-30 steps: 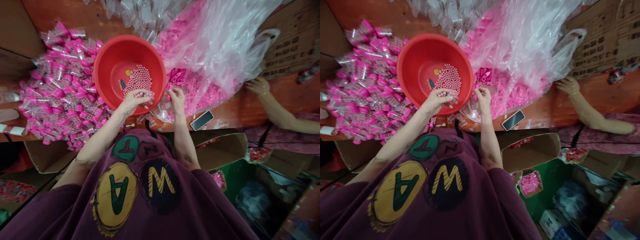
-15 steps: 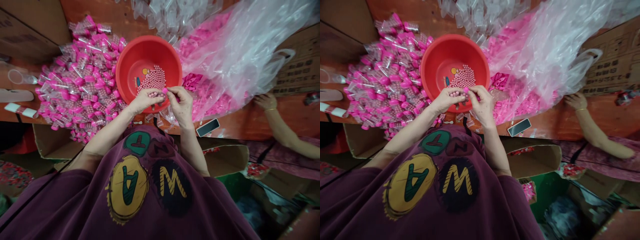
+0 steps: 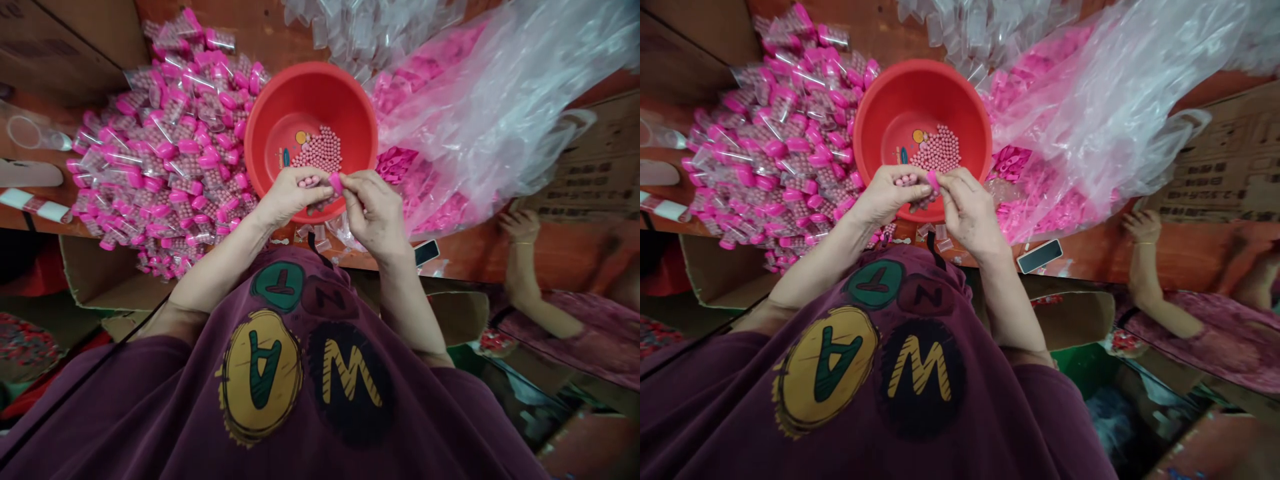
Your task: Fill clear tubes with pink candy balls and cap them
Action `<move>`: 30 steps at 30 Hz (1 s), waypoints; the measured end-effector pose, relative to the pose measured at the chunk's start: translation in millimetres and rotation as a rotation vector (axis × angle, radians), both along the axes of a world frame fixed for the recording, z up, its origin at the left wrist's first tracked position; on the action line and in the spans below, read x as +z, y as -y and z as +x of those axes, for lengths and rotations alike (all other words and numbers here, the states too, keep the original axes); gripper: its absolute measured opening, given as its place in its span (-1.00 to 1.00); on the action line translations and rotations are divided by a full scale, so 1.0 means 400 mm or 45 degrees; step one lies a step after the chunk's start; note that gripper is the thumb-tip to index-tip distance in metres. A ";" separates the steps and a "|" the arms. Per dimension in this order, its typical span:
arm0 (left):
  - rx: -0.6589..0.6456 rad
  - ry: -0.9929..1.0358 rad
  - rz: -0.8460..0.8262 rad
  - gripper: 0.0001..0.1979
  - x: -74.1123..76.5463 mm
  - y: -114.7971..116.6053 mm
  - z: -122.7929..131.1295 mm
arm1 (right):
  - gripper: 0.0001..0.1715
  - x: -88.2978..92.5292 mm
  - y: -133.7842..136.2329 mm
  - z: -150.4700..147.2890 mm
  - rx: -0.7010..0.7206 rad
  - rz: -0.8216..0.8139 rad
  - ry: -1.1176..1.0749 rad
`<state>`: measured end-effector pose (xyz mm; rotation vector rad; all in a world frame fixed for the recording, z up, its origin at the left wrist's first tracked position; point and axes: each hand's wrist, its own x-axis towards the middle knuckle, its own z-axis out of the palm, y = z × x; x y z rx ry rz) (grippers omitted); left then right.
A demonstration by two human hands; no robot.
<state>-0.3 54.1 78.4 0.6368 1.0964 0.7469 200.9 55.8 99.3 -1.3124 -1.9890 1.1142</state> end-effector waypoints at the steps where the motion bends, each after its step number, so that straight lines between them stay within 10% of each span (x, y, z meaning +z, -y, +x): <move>1: -0.006 -0.008 0.014 -0.73 0.002 -0.005 -0.005 | -0.65 0.009 -0.006 0.002 0.012 -0.016 -0.019; 12: -0.038 -0.078 0.066 -0.77 -0.013 -0.019 -0.055 | -0.47 -0.102 0.024 -0.075 -0.469 -0.261 -0.321; 16: -0.025 -0.104 0.018 -0.80 -0.028 -0.013 -0.061 | -0.52 -0.074 0.023 -0.075 -0.207 -0.068 -0.049; 22: 0.092 -0.088 -0.001 -0.86 -0.029 -0.004 -0.039 | 0.05 -0.075 0.017 -0.083 -0.033 0.060 0.351; 30: 0.096 -0.479 0.352 -0.87 -0.026 0.016 -0.036 | -0.15 -0.101 0.010 -0.123 0.003 0.207 0.453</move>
